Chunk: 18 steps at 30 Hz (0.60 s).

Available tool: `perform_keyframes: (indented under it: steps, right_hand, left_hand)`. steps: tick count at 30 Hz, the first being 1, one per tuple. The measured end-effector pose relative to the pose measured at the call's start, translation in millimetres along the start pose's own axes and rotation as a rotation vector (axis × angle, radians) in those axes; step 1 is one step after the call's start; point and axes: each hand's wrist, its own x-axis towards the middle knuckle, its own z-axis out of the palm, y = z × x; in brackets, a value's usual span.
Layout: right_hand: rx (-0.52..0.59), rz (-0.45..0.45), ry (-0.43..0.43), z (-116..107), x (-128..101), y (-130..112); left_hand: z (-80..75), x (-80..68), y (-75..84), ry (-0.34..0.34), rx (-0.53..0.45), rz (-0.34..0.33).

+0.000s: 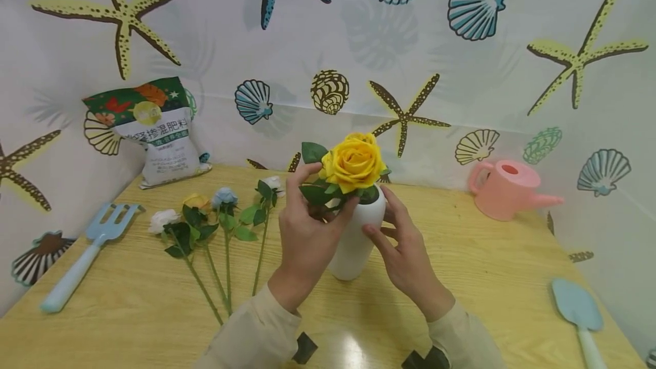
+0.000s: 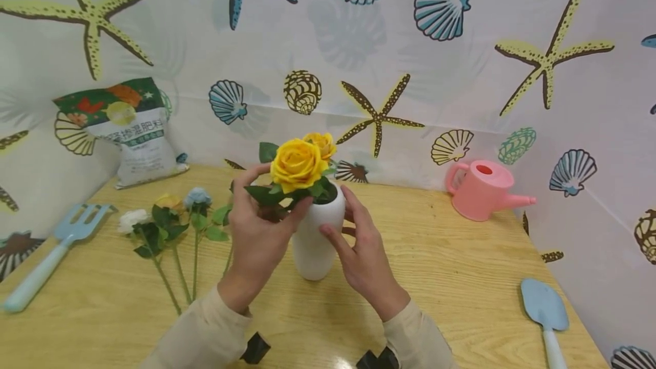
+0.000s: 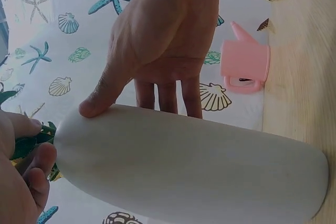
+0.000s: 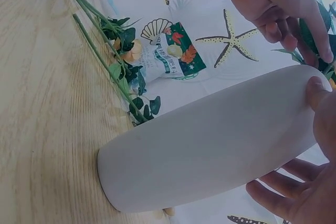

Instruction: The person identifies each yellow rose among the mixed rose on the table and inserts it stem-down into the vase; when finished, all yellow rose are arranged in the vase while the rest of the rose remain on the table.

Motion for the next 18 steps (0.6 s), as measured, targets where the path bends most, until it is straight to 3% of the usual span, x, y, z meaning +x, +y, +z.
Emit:
perform_keyframes:
  steps: [9,18]
  right_hand:
    - [-0.007,0.0,-0.008,-0.3,0.7,2.1]
    - [-0.005,0.01,-0.016,0.8,0.4,1.6]
  left_hand:
    - [-34.7,-1.3,-25.6,-0.028,0.061,0.163]
    - [-90.1,-9.5,-65.2,0.004,0.236,0.124]
